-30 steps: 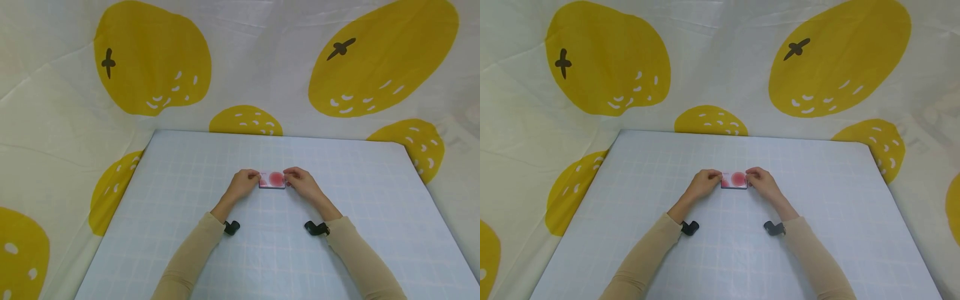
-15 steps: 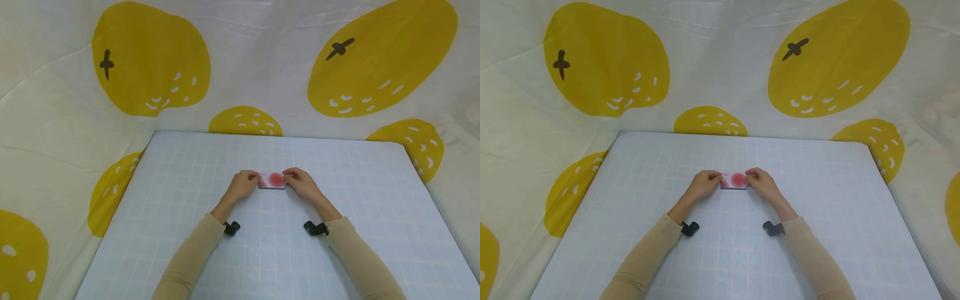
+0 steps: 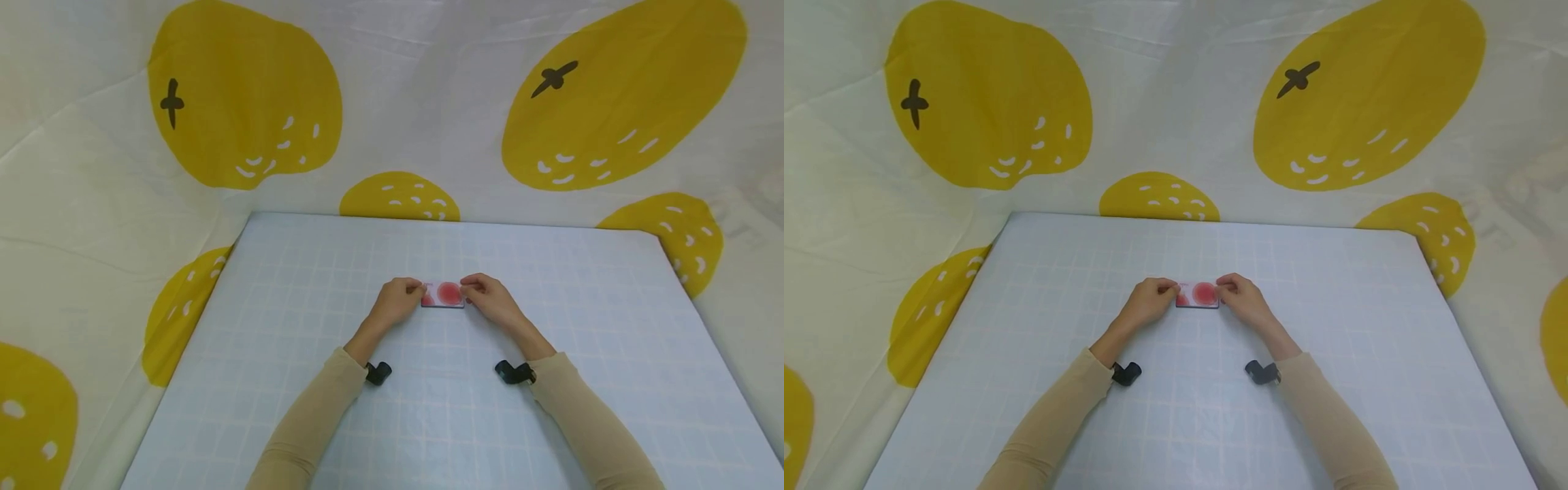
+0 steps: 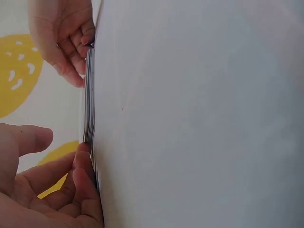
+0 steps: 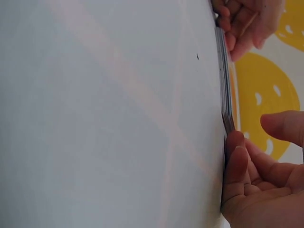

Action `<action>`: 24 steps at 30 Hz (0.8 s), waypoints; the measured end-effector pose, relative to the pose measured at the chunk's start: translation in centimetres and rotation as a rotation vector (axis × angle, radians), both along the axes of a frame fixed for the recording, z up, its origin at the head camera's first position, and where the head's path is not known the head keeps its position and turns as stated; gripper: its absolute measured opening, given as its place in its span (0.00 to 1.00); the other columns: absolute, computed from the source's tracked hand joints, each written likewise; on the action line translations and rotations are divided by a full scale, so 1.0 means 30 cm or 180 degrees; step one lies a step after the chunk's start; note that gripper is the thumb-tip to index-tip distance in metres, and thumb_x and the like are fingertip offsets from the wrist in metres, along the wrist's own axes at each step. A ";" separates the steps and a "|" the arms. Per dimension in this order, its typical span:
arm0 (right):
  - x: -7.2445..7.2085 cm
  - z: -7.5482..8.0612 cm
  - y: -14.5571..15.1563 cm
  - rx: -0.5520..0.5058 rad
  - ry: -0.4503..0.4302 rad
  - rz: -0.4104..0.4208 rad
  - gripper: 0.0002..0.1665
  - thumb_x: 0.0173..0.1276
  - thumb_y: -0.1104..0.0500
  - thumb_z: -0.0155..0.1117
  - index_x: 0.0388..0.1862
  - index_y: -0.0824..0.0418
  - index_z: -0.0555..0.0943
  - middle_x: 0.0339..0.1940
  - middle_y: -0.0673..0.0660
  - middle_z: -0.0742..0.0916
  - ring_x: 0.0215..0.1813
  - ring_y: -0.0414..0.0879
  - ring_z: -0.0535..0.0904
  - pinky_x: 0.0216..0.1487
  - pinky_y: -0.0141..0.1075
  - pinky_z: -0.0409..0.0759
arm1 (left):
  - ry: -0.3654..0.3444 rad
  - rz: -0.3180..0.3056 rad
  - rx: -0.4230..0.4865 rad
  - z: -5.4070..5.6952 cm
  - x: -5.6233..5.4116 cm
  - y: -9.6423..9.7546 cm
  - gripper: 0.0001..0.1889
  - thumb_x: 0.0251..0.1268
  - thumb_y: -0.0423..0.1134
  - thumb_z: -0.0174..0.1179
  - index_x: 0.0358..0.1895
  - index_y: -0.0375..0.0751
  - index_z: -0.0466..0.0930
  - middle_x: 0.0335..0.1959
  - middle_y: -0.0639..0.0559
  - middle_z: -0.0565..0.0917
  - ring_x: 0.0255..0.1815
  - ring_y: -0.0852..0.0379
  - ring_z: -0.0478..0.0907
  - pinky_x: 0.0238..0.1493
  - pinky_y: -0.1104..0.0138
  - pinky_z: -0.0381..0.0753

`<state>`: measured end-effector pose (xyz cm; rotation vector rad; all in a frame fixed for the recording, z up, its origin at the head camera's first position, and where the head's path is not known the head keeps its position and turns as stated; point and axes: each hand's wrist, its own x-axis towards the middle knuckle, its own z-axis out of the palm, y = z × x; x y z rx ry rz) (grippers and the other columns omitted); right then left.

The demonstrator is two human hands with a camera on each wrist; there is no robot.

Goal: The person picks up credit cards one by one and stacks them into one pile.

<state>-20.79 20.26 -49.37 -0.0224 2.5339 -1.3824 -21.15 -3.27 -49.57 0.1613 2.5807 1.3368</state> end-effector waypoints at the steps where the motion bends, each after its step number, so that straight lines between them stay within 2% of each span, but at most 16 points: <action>1: 0.000 0.000 0.000 0.0004 0.0001 -0.0006 0.20 0.76 0.53 0.58 0.59 0.65 0.77 0.47 0.60 0.85 0.45 0.52 0.80 0.46 0.39 0.76 | 0.0002 0.0003 -0.0009 0.000 0.000 0.000 0.19 0.74 0.48 0.56 0.57 0.39 0.84 0.51 0.50 0.85 0.52 0.53 0.79 0.56 0.56 0.78; 9: 0.002 -0.005 -0.007 0.0030 -0.0046 -0.0028 0.20 0.76 0.53 0.58 0.59 0.64 0.77 0.47 0.60 0.85 0.45 0.52 0.79 0.46 0.40 0.77 | -0.0026 0.0027 -0.0024 -0.003 0.005 -0.006 0.20 0.74 0.48 0.56 0.57 0.38 0.84 0.51 0.49 0.85 0.51 0.53 0.79 0.55 0.57 0.79; 14: 0.000 0.010 0.008 -0.0003 -0.0067 0.0016 0.22 0.77 0.52 0.57 0.61 0.64 0.76 0.47 0.61 0.85 0.46 0.52 0.81 0.49 0.41 0.78 | -0.0016 0.0112 -0.0014 0.014 0.010 -0.016 0.22 0.73 0.49 0.57 0.58 0.36 0.82 0.52 0.47 0.85 0.53 0.52 0.80 0.55 0.57 0.79; 20: 0.016 0.053 0.035 -0.0266 -0.0049 0.0018 0.22 0.78 0.54 0.55 0.63 0.67 0.75 0.48 0.65 0.85 0.45 0.55 0.81 0.48 0.41 0.80 | 0.0244 0.0180 0.0080 0.061 0.019 -0.062 0.17 0.73 0.48 0.58 0.53 0.39 0.83 0.46 0.50 0.85 0.48 0.54 0.82 0.51 0.60 0.80; 24: 0.042 0.078 0.045 -0.0436 0.0060 -0.0004 0.22 0.79 0.54 0.55 0.63 0.67 0.75 0.50 0.67 0.84 0.46 0.56 0.81 0.47 0.38 0.81 | 0.0334 0.0228 0.0124 0.092 0.043 -0.105 0.14 0.73 0.47 0.59 0.50 0.42 0.84 0.44 0.53 0.85 0.47 0.54 0.81 0.49 0.59 0.81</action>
